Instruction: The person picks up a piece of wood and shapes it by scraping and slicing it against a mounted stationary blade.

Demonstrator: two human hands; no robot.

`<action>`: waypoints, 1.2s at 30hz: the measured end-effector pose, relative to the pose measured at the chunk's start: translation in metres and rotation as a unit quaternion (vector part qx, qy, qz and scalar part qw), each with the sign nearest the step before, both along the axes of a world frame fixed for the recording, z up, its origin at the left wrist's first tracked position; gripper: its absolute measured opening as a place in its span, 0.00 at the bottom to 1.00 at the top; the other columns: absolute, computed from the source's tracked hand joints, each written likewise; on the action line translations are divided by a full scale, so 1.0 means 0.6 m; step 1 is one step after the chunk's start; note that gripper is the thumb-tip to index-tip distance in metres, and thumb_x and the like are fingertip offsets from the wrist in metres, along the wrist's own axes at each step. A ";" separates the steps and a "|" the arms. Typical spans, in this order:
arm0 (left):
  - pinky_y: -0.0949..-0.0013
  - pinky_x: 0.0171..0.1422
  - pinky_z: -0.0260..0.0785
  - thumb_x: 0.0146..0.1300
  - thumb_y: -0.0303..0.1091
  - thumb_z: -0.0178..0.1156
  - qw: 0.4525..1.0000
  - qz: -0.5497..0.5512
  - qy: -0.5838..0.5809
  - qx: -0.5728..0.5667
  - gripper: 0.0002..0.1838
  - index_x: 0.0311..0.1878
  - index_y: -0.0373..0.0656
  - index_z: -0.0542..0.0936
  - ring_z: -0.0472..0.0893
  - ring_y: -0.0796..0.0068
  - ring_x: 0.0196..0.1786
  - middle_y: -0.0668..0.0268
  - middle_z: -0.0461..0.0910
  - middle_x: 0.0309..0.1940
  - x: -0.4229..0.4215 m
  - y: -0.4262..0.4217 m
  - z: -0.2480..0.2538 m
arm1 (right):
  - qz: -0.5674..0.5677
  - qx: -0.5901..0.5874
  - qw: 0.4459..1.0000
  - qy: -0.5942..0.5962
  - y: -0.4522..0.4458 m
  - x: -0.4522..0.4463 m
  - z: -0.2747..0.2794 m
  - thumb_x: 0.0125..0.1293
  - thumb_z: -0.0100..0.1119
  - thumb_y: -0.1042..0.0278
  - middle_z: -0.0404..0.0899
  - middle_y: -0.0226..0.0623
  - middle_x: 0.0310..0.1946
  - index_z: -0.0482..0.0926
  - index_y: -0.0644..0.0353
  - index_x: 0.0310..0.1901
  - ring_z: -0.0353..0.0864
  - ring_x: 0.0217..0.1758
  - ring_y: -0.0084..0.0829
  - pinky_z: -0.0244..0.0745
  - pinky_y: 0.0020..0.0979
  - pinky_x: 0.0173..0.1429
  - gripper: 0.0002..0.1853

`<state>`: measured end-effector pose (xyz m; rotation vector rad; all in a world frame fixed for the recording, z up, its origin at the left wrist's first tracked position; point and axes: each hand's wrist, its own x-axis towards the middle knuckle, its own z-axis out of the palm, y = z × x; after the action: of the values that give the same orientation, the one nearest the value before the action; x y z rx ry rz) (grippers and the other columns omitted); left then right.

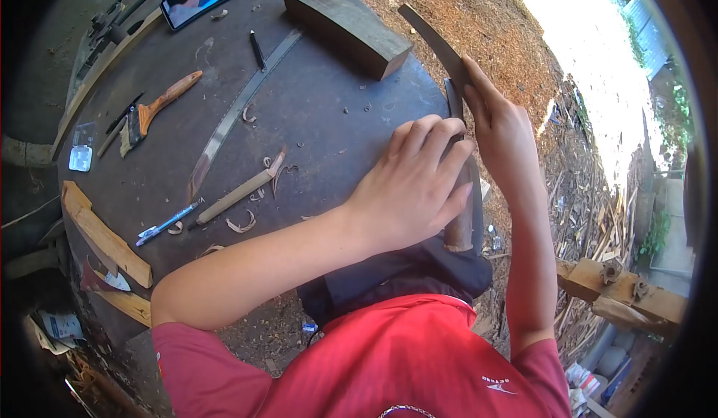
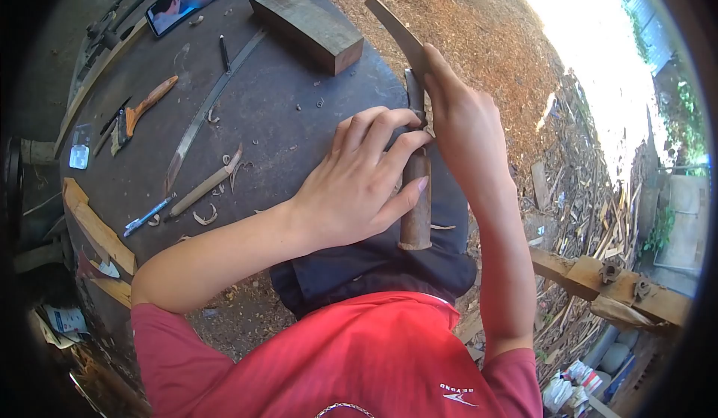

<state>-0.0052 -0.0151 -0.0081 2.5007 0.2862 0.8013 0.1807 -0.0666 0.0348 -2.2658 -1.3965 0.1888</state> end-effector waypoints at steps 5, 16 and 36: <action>0.44 0.82 0.62 0.78 0.45 0.67 1.000 0.007 0.005 0.003 0.29 0.73 0.38 0.74 0.69 0.45 0.77 0.49 0.71 0.73 -0.002 0.001 0.000 | 0.002 0.013 1.000 -0.003 -0.008 -0.007 0.004 0.88 0.55 0.63 0.89 0.64 0.39 0.79 0.51 0.79 0.90 0.43 0.66 0.81 0.58 0.49 0.23; 0.43 0.81 0.63 0.71 0.38 0.75 0.997 0.011 -0.048 -0.051 0.39 0.78 0.43 0.64 0.70 0.42 0.76 0.49 0.69 0.73 0.002 -0.001 -0.002 | -0.012 0.020 1.000 0.015 -0.071 -0.026 0.012 0.88 0.57 0.62 0.90 0.63 0.42 0.81 0.49 0.79 0.92 0.47 0.64 0.83 0.54 0.50 0.23; 0.41 0.79 0.63 0.72 0.40 0.75 0.998 0.015 -0.061 -0.013 0.38 0.77 0.48 0.64 0.70 0.40 0.75 0.48 0.69 0.72 0.001 0.002 -0.012 | 0.003 0.021 1.000 0.010 0.022 -0.022 0.014 0.87 0.57 0.62 0.89 0.65 0.44 0.83 0.53 0.77 0.90 0.50 0.66 0.82 0.56 0.54 0.23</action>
<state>-0.0045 -0.0141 -0.0152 2.4166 0.2905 0.9508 0.1677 -0.0535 0.0434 -2.2212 -1.3843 0.1814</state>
